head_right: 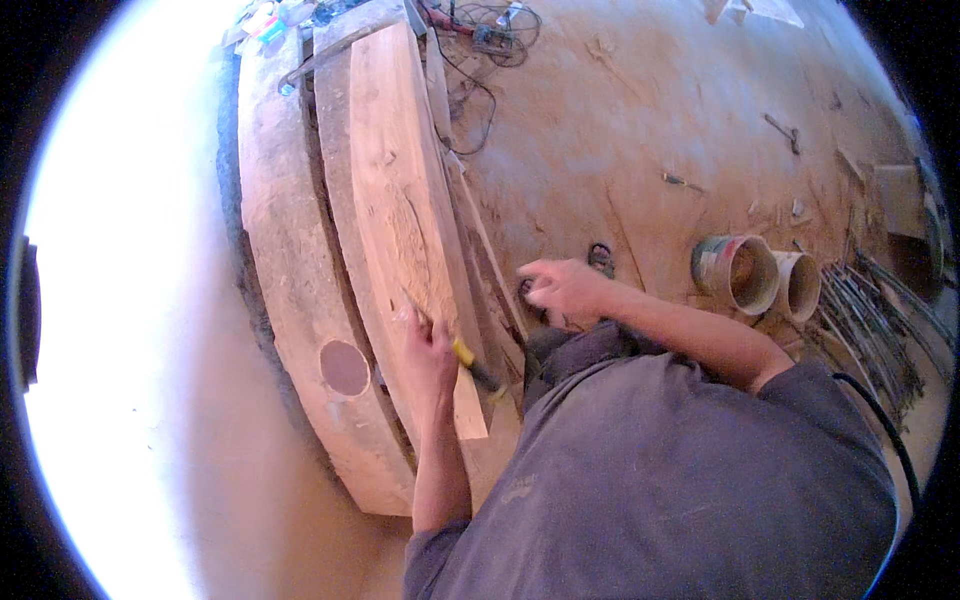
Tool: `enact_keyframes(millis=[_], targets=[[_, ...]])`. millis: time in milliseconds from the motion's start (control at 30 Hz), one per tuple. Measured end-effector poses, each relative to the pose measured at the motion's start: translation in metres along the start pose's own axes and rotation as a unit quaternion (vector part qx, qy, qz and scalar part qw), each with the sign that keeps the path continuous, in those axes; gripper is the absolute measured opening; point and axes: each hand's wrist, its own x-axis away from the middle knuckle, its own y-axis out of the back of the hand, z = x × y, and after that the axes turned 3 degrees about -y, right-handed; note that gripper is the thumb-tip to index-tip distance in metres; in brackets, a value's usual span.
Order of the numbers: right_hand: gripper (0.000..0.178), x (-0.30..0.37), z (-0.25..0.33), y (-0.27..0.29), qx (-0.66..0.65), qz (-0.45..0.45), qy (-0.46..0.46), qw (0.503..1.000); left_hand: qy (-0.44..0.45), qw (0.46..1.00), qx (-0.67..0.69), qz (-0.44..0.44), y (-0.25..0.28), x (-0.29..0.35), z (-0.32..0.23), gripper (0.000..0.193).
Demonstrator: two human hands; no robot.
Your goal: The person uses a hammer and chisel to carve a curved recess into a wooden plank, then smooths the surface with an angle grinder. The person then lifts the plank and moves it to a nearby workbench.
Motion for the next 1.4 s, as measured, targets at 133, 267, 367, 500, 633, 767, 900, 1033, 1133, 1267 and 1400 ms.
enact_keyframes(millis=[133, 267, 367, 500, 633, 767, 900, 1033, 1133, 1267, 1400], targets=[[0.071, -0.038, 0.032, -0.026, 0.083, -0.082, 0.139, 0.983, -0.025, 0.977, 0.178, -0.116, -0.087, -0.073, -0.051, 0.029], [0.078, -0.085, 0.029, 0.001, 0.14, -0.168, 0.11, 0.97, 0.021, 0.945, 0.297, -0.135, -0.12, -0.1, -0.074, 0.028], [0.081, -0.104, 0.014, 0.009, 0.204, -0.148, 0.084, 0.964, -0.045, 0.959, 0.208, -0.189, -0.124, -0.072, -0.071, 0.027], [0.082, -0.048, -0.022, -0.024, 0.237, -0.044, 0.066, 0.968, -0.146, 0.953, 0.079, -0.255, -0.113, 0.008, -0.057, 0.026], [0.081, 0.012, -0.04, -0.038, 0.323, 0.214, 0.19, 0.902, -0.252, 0.919, 0.056, -0.3, -0.112, 0.064, -0.058, 0.027], [0.08, -0.036, -0.004, -0.014, 0.239, 0.048, 0.154, 0.958, -0.27, 0.907, 0.013, -0.322, -0.105, 0.095, -0.052, 0.03], [0.084, -0.085, 0.023, 0.012, 0.281, -0.043, 0.189, 0.94, -0.205, 0.912, -0.02, -0.356, -0.093, 0.118, -0.036, 0.028], [0.086, -0.023, 0.006, -0.027, 0.414, 0.275, 0.208, 0.843, -0.191, 0.89, -0.045, -0.412, -0.095, 0.132, -0.031, 0.026], [0.088, -0.021, 0.002, -0.037, 0.374, 0.269, 0.197, 0.865, -0.165, 0.883, -0.044, -0.438, -0.098, 0.143, -0.033, 0.026], [0.062, -0.13, 0.025, 0.054, 0.199, 0.003, 0.034, 0.979, -0.144, 0.891, -0.082, -0.424, -0.095, 0.167, -0.033, 0.027], [0.062, -0.198, 0.043, 0.153, 0.1, -0.245, 0.027, 0.964, -0.102, 0.889, -0.101, -0.435, -0.098, 0.191, -0.033, 0.03]])
